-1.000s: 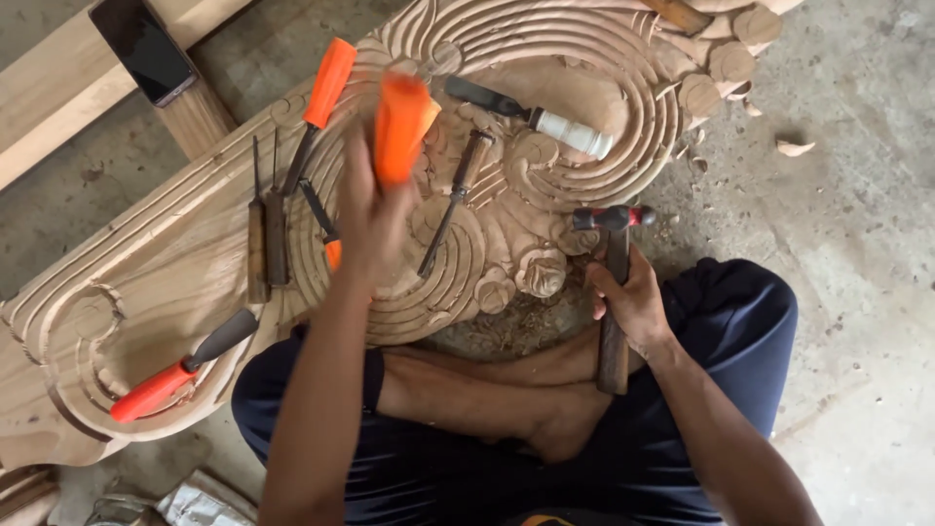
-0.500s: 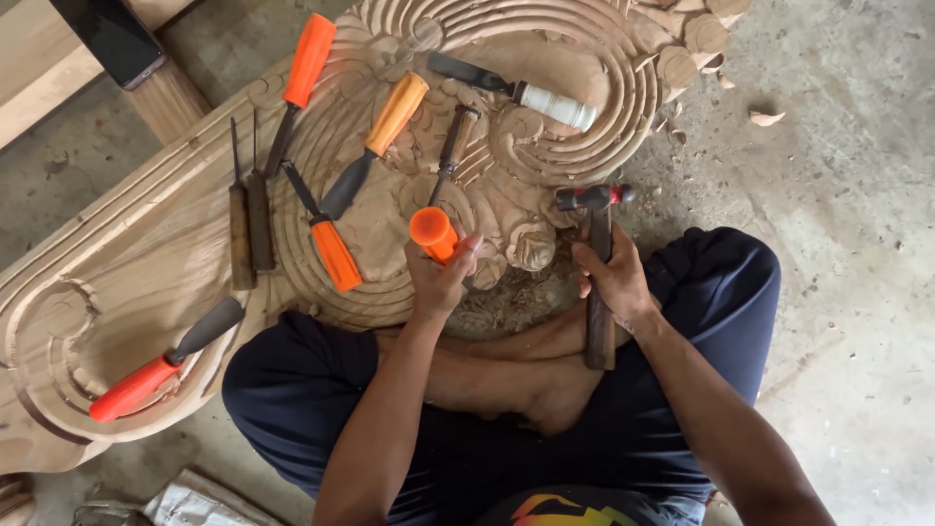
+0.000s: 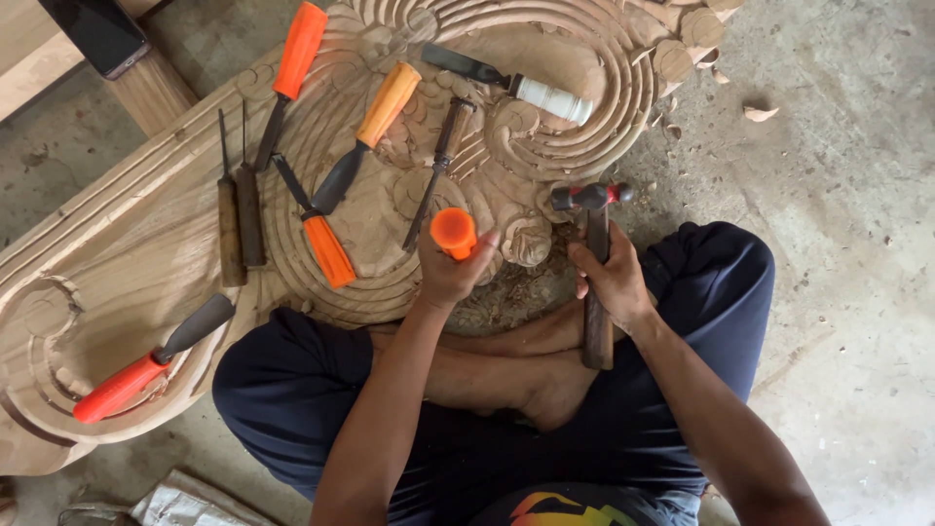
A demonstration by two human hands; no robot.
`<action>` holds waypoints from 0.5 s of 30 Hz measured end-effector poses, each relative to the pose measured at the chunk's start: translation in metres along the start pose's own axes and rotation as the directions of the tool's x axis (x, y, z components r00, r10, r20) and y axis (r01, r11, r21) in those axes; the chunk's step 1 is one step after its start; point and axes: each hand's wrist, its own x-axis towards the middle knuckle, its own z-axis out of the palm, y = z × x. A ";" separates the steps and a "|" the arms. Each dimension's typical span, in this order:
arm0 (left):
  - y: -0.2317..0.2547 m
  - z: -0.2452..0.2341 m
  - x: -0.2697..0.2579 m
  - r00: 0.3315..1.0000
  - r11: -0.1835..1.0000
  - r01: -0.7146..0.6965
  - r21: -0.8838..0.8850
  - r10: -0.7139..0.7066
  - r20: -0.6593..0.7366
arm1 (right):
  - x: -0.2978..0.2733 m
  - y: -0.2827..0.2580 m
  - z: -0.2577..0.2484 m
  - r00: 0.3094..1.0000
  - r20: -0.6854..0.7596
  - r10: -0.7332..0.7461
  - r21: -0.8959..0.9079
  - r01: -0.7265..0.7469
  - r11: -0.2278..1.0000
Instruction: The person marks a wooden board using a pen, then carves designs into the wood using various chisels and a hammer.
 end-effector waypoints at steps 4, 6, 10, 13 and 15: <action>0.021 0.015 0.014 0.997 0.976 -0.061 0.209 0.047 0.068 | -0.027 -0.032 0.001 0.999 0.025 -0.037 -0.056 0.038 0.998; 0.031 0.020 0.020 0.994 0.965 -0.053 0.257 0.026 0.106 | -0.043 -0.052 -0.001 0.904 0.112 -0.413 -0.067 0.422 0.904; 0.027 0.020 0.007 0.993 0.975 -0.052 0.218 0.026 0.118 | -0.075 -0.088 0.010 0.681 0.010 -0.732 0.048 0.731 0.681; 0.019 0.019 -0.006 0.994 0.956 -0.066 0.284 0.039 0.100 | -0.071 -0.116 0.026 0.549 -0.038 -0.835 0.144 0.830 0.539; 0.016 0.014 -0.013 0.995 0.915 -0.089 0.393 0.067 0.069 | -0.058 -0.131 0.023 0.591 0.648 -0.481 -0.537 0.802 0.261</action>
